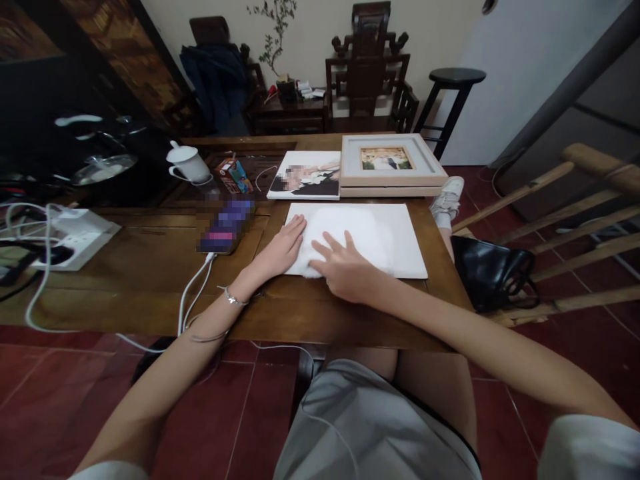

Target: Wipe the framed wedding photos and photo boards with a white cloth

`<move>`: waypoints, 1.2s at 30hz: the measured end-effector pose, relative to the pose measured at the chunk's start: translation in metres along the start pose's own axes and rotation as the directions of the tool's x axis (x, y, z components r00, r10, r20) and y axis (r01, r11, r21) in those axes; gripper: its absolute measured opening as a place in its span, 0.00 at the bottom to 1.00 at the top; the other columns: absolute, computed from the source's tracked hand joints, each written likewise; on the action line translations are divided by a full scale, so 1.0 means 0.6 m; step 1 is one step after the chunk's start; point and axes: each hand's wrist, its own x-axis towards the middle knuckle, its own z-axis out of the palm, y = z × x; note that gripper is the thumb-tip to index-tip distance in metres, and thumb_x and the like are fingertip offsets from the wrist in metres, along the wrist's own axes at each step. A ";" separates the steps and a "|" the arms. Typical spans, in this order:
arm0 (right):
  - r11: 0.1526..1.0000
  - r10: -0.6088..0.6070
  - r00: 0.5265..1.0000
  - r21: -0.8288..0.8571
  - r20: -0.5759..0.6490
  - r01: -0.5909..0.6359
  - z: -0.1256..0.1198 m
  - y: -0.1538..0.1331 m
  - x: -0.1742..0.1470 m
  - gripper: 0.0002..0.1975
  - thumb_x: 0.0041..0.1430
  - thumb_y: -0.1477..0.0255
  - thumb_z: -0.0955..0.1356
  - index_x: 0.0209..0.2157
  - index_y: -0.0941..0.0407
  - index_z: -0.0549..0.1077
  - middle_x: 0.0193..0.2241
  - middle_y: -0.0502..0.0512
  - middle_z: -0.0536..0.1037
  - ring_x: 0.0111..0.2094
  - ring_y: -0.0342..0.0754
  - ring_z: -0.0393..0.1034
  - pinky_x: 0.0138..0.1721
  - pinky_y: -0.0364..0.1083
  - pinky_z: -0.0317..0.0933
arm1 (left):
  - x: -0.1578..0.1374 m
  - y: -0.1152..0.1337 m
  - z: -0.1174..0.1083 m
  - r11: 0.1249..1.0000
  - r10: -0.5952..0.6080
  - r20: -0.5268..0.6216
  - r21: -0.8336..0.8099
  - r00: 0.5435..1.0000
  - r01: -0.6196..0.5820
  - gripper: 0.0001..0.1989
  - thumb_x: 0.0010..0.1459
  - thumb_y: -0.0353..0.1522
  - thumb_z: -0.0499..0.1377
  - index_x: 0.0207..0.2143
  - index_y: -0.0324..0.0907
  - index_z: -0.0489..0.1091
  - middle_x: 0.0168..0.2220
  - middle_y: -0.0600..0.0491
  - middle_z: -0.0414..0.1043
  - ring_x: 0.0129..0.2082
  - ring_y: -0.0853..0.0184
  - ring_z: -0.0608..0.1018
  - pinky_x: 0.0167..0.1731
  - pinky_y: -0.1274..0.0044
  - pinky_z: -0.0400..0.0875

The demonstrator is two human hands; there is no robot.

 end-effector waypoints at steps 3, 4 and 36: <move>0.995 -0.097 0.995 0.041 0.014 0.096 -0.003 -0.036 -0.042 0.22 0.63 0.78 0.61 0.57 0.56 0.72 0.66 0.67 0.62 0.68 0.71 0.50 0.61 0.76 0.48 | 0.000 -0.002 0.002 1.000 -0.005 -0.003 -0.002 1.000 0.005 0.29 0.69 0.38 0.42 0.67 0.33 0.57 0.70 0.39 0.53 0.71 0.54 0.56 0.69 0.58 0.50; 0.991 -0.121 0.992 0.060 0.020 0.119 -0.005 -0.043 -0.051 0.22 0.63 0.77 0.61 0.56 0.55 0.73 0.66 0.67 0.62 0.68 0.71 0.51 0.61 0.76 0.49 | -0.001 -0.002 0.002 1.000 -0.003 -0.003 -0.004 1.000 0.003 0.29 0.69 0.38 0.42 0.67 0.33 0.57 0.70 0.39 0.53 0.71 0.54 0.56 0.69 0.57 0.50; 0.942 -0.296 0.955 0.164 0.001 0.292 -0.036 0.008 -0.014 0.19 0.58 0.83 0.61 0.47 0.57 0.75 0.48 0.62 0.79 0.50 0.54 0.72 0.53 0.56 0.61 | 0.001 0.034 -0.017 0.966 -0.181 -0.331 -0.237 0.926 0.104 0.34 0.73 0.48 0.35 0.62 0.37 0.67 0.65 0.45 0.65 0.66 0.58 0.67 0.68 0.61 0.56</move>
